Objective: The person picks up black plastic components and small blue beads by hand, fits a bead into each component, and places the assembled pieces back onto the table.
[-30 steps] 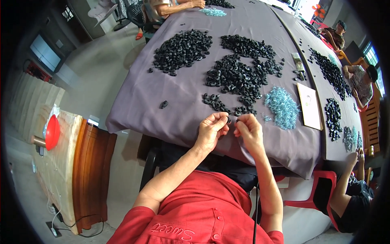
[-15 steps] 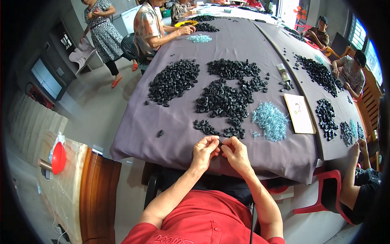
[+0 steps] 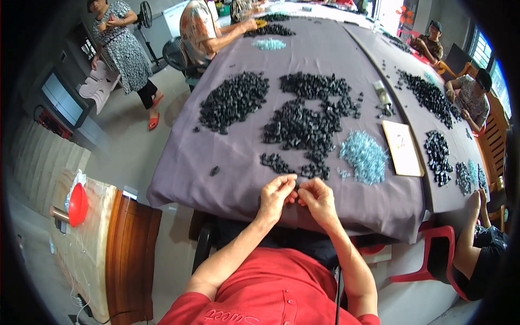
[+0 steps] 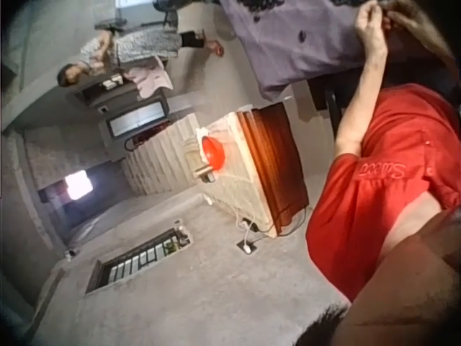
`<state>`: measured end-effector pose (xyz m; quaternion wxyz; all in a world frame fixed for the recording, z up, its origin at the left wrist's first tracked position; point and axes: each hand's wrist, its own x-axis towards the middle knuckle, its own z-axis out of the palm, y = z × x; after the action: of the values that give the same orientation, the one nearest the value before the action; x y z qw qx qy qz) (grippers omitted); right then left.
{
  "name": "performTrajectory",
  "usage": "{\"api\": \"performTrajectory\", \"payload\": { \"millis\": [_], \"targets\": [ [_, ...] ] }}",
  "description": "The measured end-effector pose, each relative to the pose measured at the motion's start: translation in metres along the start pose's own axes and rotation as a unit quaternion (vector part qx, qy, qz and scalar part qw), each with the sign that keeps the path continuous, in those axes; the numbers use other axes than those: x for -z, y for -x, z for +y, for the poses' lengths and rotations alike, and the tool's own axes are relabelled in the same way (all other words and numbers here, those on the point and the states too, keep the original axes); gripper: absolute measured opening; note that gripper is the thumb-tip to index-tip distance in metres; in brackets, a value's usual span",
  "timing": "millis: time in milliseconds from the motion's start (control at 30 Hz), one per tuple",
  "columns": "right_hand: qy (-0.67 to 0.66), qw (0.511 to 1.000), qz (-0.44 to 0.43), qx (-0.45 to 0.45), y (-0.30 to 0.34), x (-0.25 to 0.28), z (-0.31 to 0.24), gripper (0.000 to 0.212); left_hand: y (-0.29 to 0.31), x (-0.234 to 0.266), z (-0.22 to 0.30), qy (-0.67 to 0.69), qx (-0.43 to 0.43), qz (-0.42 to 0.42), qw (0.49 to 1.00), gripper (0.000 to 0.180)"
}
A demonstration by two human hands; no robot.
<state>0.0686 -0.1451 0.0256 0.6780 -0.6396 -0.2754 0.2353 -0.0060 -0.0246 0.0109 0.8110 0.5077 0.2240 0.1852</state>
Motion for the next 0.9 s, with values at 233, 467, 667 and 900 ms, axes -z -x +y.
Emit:
{"api": "performTrajectory", "payload": {
  "millis": [233, 467, 667, 900],
  "targets": [
    [-0.039, 0.999, 0.009, -0.015, -0.004, 0.001, 0.003, 0.007, -0.002, -0.001, 0.002, 0.086, -0.013, -0.016, 0.996, 0.018],
    [-0.058, 0.998, 0.023, -0.016, -0.001, -0.002, 0.001, 0.005, 0.0, 0.0, -0.003, 0.064, -0.031, -0.017, 0.997, 0.017],
    [-0.031, 0.999, 0.037, -0.001, 0.0, -0.001, 0.008, 0.004, 0.002, -0.001, 0.0, 0.055, -0.027, -0.028, 0.998, 0.018],
    [-0.018, 0.999, 0.049, -0.005, 0.0, -0.003, 0.006, 0.004, 0.001, -0.001, -0.002, 0.041, -0.034, -0.014, 0.999, 0.02]
  ]
}}
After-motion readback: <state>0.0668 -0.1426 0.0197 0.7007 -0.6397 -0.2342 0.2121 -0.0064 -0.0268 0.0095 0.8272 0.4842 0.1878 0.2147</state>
